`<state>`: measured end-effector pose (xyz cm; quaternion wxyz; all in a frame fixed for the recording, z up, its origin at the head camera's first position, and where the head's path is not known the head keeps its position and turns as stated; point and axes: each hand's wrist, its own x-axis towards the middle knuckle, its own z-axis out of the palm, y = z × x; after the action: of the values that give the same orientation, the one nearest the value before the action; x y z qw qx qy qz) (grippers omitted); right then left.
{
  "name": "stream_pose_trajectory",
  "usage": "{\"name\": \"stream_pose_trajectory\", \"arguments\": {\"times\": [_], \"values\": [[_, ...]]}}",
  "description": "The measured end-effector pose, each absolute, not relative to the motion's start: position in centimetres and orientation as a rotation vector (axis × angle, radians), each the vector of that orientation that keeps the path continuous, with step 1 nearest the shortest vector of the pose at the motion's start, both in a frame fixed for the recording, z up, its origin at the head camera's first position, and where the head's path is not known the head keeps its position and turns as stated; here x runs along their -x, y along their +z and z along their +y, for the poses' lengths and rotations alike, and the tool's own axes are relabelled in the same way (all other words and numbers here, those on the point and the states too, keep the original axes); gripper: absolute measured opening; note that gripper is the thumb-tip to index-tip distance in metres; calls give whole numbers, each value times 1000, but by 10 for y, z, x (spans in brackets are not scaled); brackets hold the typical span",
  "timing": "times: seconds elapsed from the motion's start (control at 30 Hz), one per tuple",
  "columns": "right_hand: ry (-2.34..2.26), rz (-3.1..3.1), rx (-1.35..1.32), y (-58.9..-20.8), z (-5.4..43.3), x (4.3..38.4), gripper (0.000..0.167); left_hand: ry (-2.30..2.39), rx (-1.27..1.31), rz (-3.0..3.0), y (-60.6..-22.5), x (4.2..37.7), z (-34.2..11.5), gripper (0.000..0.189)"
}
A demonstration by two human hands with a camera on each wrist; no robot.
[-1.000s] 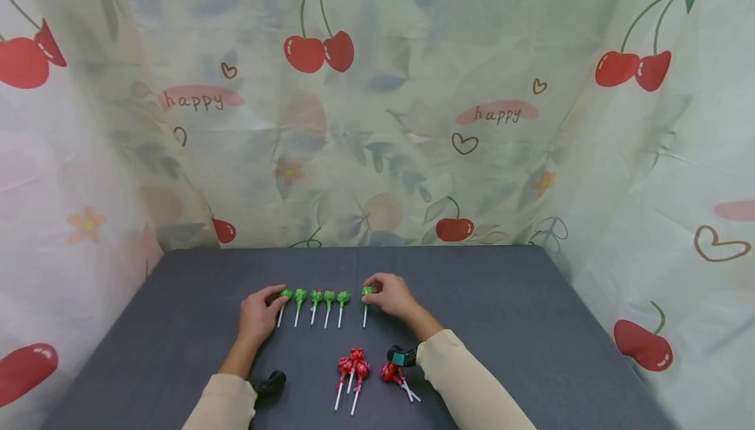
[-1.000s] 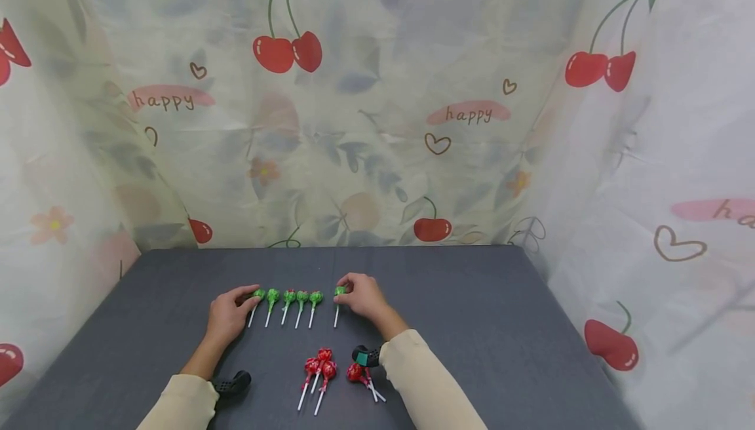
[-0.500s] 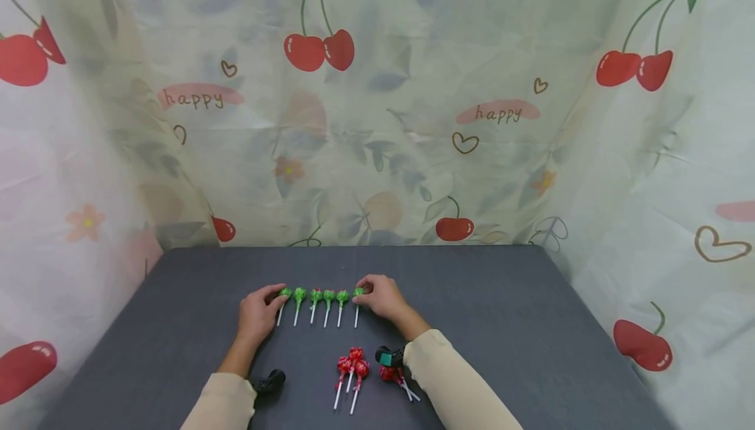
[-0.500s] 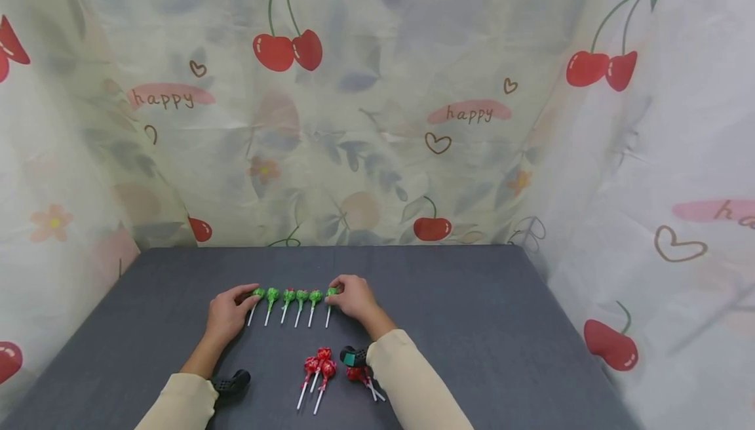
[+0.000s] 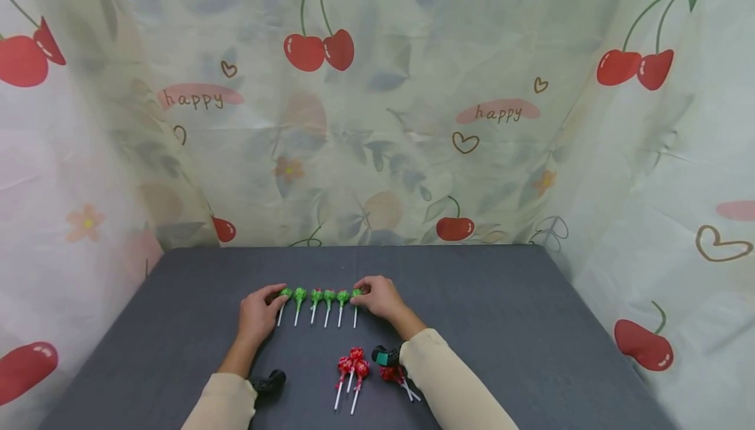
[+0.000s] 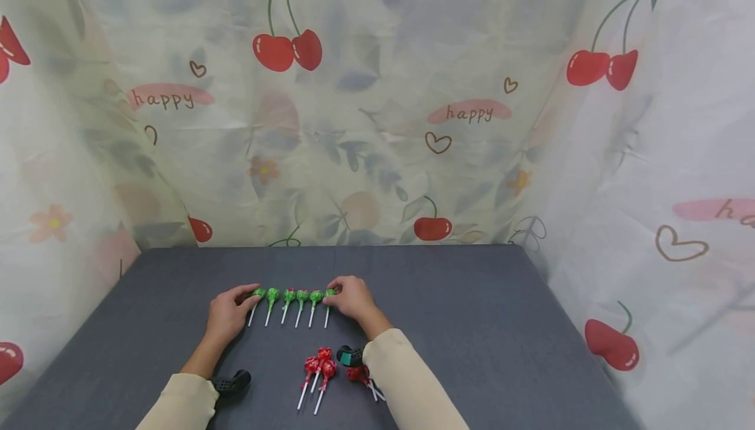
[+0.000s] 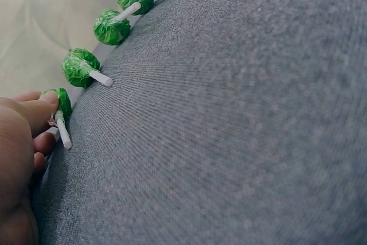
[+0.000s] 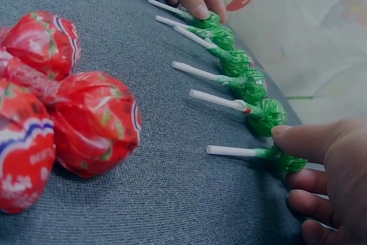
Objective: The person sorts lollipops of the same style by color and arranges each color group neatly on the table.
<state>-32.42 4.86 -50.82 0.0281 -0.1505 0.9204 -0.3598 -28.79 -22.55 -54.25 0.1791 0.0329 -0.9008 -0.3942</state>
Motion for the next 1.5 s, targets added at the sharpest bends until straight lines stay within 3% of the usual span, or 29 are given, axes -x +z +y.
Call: {"name": "stream_pose_trajectory", "arguments": {"times": [1.5], "values": [[-1157, 2838, 486, -511, 54, 322, 28, -1116, -78, -2542, -542, 287, -225, 29]]}}
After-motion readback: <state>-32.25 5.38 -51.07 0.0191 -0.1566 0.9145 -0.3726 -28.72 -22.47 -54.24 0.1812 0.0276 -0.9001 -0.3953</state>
